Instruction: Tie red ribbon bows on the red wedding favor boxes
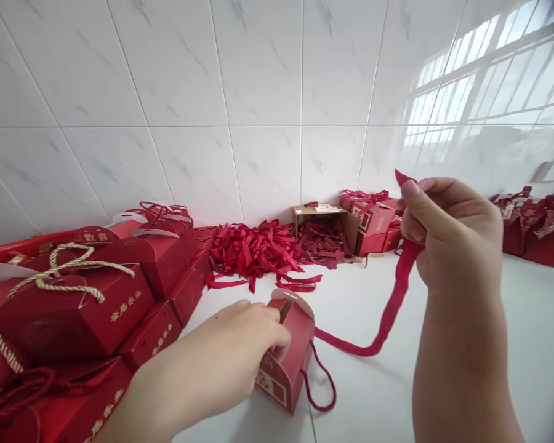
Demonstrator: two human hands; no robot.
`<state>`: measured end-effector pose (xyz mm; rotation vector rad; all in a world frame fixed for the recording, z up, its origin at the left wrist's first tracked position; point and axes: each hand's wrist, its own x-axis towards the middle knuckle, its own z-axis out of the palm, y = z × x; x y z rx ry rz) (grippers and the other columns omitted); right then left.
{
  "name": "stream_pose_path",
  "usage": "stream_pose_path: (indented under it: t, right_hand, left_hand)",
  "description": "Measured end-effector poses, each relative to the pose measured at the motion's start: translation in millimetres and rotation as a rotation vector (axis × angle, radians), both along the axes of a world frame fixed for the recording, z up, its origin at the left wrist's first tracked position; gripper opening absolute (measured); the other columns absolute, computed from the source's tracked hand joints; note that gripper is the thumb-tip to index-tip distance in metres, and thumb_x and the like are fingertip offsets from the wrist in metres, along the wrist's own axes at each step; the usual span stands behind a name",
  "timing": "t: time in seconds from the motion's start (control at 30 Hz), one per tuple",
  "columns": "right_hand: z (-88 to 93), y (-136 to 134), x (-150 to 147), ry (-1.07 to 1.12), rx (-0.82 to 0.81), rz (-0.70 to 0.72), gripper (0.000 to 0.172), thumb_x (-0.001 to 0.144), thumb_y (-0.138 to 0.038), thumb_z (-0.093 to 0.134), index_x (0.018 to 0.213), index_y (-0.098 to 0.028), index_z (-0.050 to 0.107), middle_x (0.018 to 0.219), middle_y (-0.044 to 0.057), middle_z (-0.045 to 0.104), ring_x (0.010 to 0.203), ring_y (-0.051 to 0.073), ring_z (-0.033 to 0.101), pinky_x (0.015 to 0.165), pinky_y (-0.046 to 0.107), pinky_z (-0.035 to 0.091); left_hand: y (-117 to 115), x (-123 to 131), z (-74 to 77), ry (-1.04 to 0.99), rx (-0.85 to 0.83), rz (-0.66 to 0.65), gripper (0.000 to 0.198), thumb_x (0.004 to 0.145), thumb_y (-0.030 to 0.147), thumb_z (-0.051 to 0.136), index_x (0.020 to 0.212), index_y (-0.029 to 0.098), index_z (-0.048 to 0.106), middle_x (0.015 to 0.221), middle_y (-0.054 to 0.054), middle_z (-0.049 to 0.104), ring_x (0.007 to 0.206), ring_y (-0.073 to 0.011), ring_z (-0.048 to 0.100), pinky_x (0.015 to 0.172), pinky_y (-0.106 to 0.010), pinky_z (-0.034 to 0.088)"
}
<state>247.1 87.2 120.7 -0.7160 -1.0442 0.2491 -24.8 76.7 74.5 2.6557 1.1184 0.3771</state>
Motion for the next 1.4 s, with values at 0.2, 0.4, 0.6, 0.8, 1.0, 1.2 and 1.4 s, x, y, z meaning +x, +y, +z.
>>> stream_pose_path:
  t: [0.2,0.4,0.6,0.8,1.0,1.2,1.4]
  right_hand:
    - [-10.4,17,-7,-0.585,-0.622,0.346,0.025,0.081,-0.043,0.062,0.077,-0.018,0.060,0.065,0.000,0.063,0.047,0.007,0.044,0.042,0.021,0.031]
    - [-29.8,45,-13,-1.052,-0.785,0.789,0.013,0.083,-0.031,0.059,0.078,-0.018,0.058,0.081,0.001,0.063,0.078,0.014,0.059,0.067,0.024,0.044]
    - [-40.5,57,-12,-1.011,-0.914,1.070,0.013,0.080,-0.028,0.060,0.075,-0.016,0.057,0.081,0.001,0.062,0.083,0.014,0.060,0.073,0.025,0.046]
    - [-54.6,71,-18,-1.049,-0.906,1.134,0.013,0.079,-0.025,0.060,0.071,-0.016,0.056,0.064,-0.006,0.047,0.058,0.007,0.043,0.060,0.021,0.040]
    - [-62.4,77,-27,-0.917,-0.987,1.216,0.012,0.079,-0.021,0.057,0.070,-0.017,0.050,0.072,-0.004,0.050,0.060,0.007,0.051,0.057,0.021,0.044]
    - [-54.1,70,-33,-0.986,-0.983,1.124,0.013,0.080,-0.022,0.055,0.070,-0.017,0.050,0.073,-0.002,0.052,0.063,0.008,0.049,0.056,0.020,0.040]
    - [-51.9,69,-34,-1.113,-0.901,1.045,0.020,0.081,-0.030,0.056,0.067,-0.017,0.048,0.064,-0.005,0.041,0.056,0.008,0.033,0.052,0.023,0.029]
  left_hand:
    - [22,2,10.5,0.162,-0.067,0.088,0.026,0.066,0.003,0.045,0.061,0.024,0.060,0.073,-0.003,0.058,0.082,-0.0243,0.052,0.060,-0.029,0.035]
    - [31,14,19.7,0.128,0.020,0.244,0.025,0.071,0.003,0.037,0.077,0.023,0.051,0.084,-0.002,0.056,0.077,-0.0211,0.049,0.052,-0.027,0.032]
    - [25,26,13.7,0.129,0.038,0.126,0.012,0.083,0.021,0.044,0.085,0.023,0.056,0.089,-0.004,0.060,0.090,-0.0262,0.051,0.067,-0.032,0.039]
    - [33,36,-1.5,0.245,0.043,0.095,0.020,0.083,0.014,0.043,0.081,0.022,0.061,0.093,-0.007,0.062,0.089,-0.0279,0.054,0.073,-0.038,0.041]
    - [38,34,-2.8,0.290,0.014,0.079,0.026,0.078,0.011,0.044,0.088,0.022,0.066,0.104,-0.008,0.059,0.097,-0.0268,0.056,0.073,-0.035,0.044]
    - [39,33,-1.9,0.330,-0.010,0.105,0.022,0.080,0.016,0.044,0.087,0.023,0.063,0.105,-0.007,0.058,0.088,-0.0249,0.060,0.063,-0.032,0.044]
    - [36,38,3.3,0.306,0.075,0.138,0.012,0.076,0.012,0.048,0.084,0.020,0.053,0.100,-0.006,0.059,0.087,-0.0236,0.059,0.069,-0.033,0.044]
